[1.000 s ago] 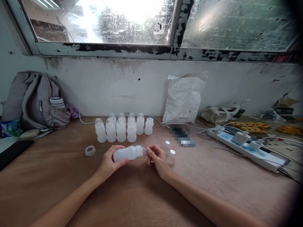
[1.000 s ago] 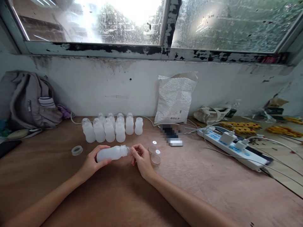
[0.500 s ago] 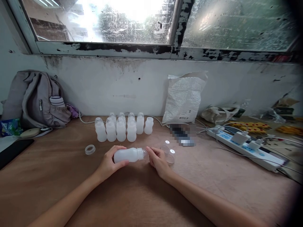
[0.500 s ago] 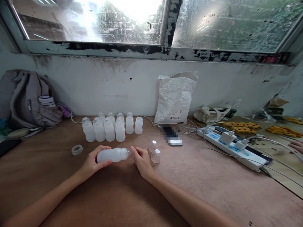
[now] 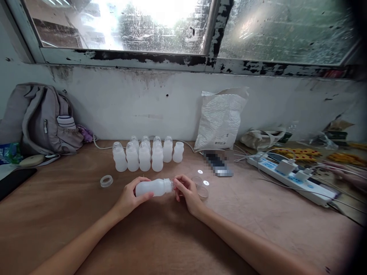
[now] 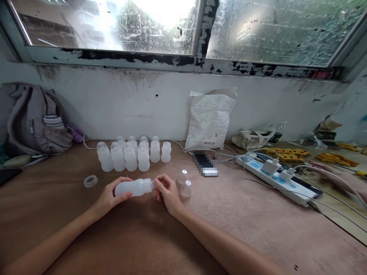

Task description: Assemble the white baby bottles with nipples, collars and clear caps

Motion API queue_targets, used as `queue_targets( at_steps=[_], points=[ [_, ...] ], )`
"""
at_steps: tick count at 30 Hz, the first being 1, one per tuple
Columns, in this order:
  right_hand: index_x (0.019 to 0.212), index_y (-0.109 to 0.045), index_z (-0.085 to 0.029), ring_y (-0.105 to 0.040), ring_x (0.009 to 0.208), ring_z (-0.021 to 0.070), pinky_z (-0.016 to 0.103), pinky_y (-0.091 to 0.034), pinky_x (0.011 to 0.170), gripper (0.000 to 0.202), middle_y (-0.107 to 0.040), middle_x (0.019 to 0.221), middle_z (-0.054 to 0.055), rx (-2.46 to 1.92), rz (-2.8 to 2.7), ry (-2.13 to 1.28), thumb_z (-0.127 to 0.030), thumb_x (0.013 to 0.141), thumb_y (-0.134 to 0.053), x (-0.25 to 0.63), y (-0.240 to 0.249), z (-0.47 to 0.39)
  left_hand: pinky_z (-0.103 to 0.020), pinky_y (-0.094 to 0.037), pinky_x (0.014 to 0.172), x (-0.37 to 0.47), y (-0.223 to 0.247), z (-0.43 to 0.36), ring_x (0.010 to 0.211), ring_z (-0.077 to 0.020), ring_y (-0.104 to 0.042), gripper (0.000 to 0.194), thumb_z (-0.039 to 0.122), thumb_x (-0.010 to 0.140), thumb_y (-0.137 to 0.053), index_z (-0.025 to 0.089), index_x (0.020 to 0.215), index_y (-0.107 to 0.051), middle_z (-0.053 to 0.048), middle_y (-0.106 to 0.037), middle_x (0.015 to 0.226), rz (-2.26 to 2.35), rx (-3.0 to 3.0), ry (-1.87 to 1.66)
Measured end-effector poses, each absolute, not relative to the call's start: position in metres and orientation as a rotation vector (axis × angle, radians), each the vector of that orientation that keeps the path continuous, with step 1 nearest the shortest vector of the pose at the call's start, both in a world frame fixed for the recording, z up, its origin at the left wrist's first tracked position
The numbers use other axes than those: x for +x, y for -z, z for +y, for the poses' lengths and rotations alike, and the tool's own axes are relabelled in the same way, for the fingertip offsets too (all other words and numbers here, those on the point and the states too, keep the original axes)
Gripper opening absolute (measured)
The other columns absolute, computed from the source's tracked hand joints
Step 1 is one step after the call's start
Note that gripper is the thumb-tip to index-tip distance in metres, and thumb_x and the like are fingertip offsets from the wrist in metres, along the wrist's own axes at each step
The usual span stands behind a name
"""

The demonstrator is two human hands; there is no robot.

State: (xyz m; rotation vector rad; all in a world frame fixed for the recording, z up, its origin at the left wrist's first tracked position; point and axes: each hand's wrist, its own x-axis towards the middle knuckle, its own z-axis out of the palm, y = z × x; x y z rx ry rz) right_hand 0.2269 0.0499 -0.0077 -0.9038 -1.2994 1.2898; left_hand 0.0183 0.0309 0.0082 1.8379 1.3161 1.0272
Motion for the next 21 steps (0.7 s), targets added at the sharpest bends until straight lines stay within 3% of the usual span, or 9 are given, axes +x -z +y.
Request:
queue_targets(
  at_steps=[5,10,16,21],
  points=[
    [0.095,-0.053,-0.019,-0.048,0.047,0.0090,0.019,-0.037,0.039,0.026,-0.052,0.059,-0.004,-0.850,-1.411,-1.299,-0.037,0.076,-0.058,0.2261,0.0043,0.0451,-0.022,-0.043,0.060,0.0180,-0.0073,0.0321,0.070,-0.0147,-0.053,0.032,0.043,0.070,-0.059,0.019,0.093,-0.055,-0.001,-0.058,0.084,1.296,1.780,-1.040],
    [0.111,-0.050,-0.022,-0.055,0.067,0.0128,0.020,-0.045,0.045,0.048,-0.056,0.089,0.003,-0.761,-1.473,-1.391,-0.031,0.067,-0.068,0.2244,0.0022,0.0453,-0.021,-0.039,0.055,0.0170,-0.0052,0.0321,0.061,-0.0119,-0.049,0.030,0.044,0.074,-0.054,0.017,0.087,-0.054,0.002,-0.054,0.072,1.281,1.730,-1.014],
    [0.093,-0.057,-0.013,-0.050,0.047,0.0096,0.022,-0.040,0.043,0.039,-0.057,0.059,-0.001,-0.932,-1.490,-1.421,-0.037,0.065,-0.069,0.2285,0.0032,0.0498,-0.021,-0.038,0.057,0.0189,-0.0073,0.0259,0.064,-0.0120,-0.048,0.028,0.042,0.072,-0.059,0.019,0.087,-0.052,0.002,-0.053,0.075,1.302,1.816,-0.996],
    [0.088,-0.056,-0.013,-0.051,0.046,0.0094,0.021,-0.041,0.043,0.036,-0.056,0.057,-0.001,-0.956,-1.565,-1.407,-0.040,0.066,-0.067,0.2308,0.0015,0.0490,-0.021,-0.039,0.058,0.0189,-0.0080,0.0236,0.066,-0.0120,-0.049,0.031,0.037,0.068,-0.064,0.019,0.089,-0.050,0.001,-0.053,0.081,1.256,1.845,-0.975]
  ],
)
